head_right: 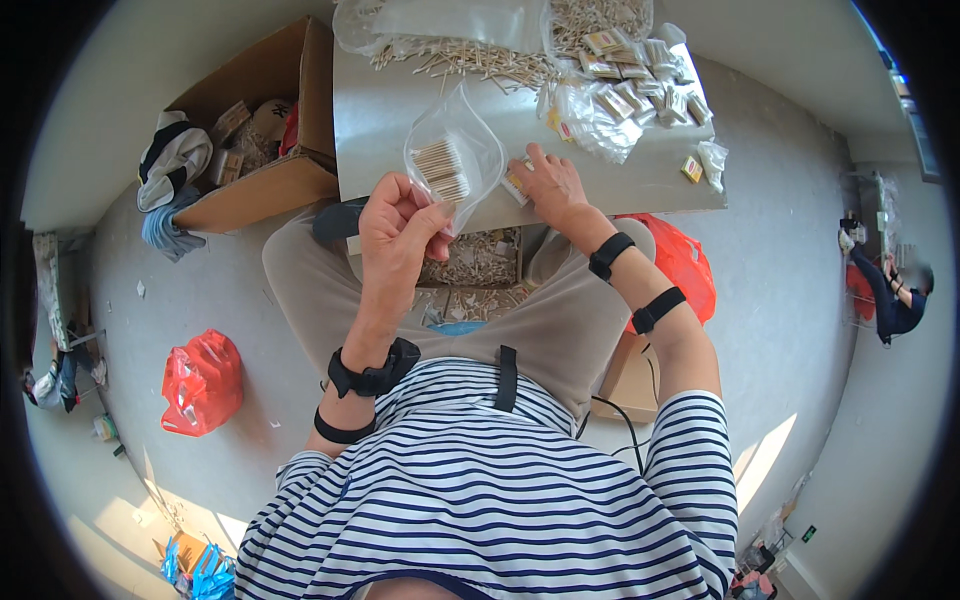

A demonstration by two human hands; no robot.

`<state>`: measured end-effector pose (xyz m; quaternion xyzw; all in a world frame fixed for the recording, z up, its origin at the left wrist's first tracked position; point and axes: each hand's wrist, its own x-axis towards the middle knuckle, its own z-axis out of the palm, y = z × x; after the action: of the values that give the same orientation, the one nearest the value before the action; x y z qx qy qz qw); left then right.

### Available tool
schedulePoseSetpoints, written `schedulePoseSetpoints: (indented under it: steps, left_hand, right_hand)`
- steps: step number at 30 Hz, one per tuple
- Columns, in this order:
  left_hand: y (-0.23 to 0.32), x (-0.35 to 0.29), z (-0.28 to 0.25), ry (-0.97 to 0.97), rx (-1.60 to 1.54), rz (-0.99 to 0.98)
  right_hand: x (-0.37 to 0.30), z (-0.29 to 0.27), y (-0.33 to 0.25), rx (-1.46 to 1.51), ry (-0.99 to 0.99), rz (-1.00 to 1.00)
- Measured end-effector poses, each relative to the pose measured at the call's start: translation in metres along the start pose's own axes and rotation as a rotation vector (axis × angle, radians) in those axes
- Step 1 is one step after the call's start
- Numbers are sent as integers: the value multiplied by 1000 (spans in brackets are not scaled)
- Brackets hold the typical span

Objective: Packaging bundles of cotton swabs into small plastic bags.

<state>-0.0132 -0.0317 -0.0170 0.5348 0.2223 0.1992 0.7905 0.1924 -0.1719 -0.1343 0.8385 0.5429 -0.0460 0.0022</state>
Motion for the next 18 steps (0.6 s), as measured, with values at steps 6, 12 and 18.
schedulePoseSetpoints:
  steps: [6,12,18]
  left_hand:
    - [-3,-1,-2,10,-3,-10]
    - [-4,0,-1,1,-15,-5]
    - [-6,0,-2,-5,-16,14]
  right_hand:
    - [-1,2,9,74,-31,-8]
    - [-18,-11,18,219,111,98]
    - [-41,-58,-4,844,69,362]
